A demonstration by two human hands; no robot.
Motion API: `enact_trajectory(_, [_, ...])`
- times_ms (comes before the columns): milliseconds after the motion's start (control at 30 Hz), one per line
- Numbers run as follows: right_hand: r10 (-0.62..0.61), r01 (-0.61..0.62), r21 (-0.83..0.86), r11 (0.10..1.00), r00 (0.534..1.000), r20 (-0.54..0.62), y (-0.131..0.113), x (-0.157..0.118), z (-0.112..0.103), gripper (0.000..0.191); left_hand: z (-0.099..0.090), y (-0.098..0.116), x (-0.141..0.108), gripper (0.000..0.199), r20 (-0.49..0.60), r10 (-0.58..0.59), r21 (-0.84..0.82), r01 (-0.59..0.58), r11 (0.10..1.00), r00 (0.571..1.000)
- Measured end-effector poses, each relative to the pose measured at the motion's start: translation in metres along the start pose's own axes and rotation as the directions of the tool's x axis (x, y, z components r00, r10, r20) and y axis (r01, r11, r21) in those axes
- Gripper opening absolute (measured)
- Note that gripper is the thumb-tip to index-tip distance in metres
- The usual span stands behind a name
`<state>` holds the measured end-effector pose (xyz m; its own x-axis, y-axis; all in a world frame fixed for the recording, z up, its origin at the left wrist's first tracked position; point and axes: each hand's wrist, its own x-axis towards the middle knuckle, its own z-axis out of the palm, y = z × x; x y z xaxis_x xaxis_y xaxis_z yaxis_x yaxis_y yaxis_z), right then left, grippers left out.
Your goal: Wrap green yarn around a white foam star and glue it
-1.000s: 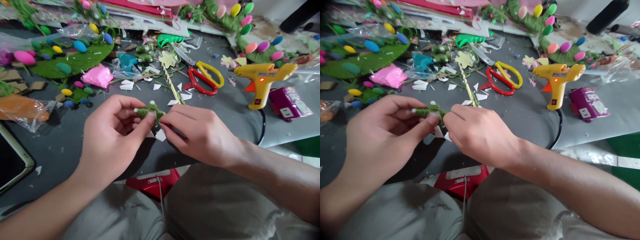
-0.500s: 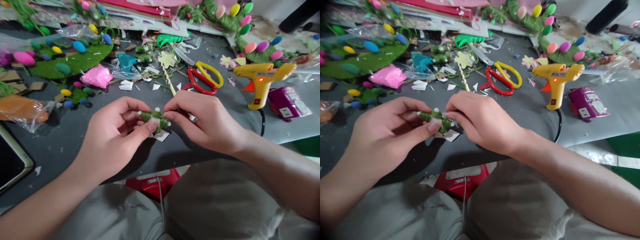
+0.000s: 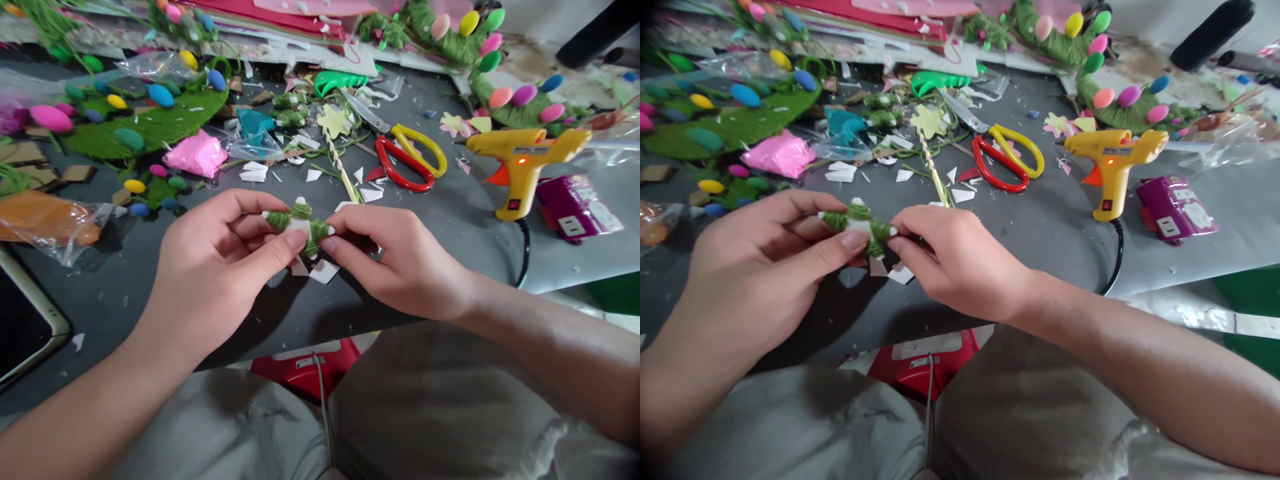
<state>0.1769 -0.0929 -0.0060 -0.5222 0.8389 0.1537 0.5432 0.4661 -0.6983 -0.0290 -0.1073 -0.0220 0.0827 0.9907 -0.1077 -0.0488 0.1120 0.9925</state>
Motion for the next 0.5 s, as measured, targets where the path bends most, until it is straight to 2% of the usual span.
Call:
enact_trajectory(167, [0.045,-0.045,-0.031,0.998,0.999,-0.005,-0.004,-0.004,0.003,0.019,0.005,0.006,-0.002,0.025,-0.102,-0.008,0.101,0.018,0.995,0.995])
enact_trajectory(267, [-0.067,0.064,-0.192,0.979,0.998,-0.014,-0.006,-0.007,0.002,0.018,0.008,0.009,-0.003,0.024,-0.131,0.019,0.235,0.012,0.972,0.991])
enact_trajectory(400, [-0.239,0.232,-0.447,0.864,0.97,0.041,-0.003,-0.008,-0.006,0.027,0.009,0.009,-0.003,0.02,-0.076,0.046,0.285,-0.022,0.958,0.996])
enact_trajectory(500, [-0.235,0.237,-0.429,0.872,0.97,0.057,0.0,-0.005,-0.015,0.027,0.008,0.007,-0.001,0.02,-0.017,0.017,0.286,-0.012,0.958,1.0])
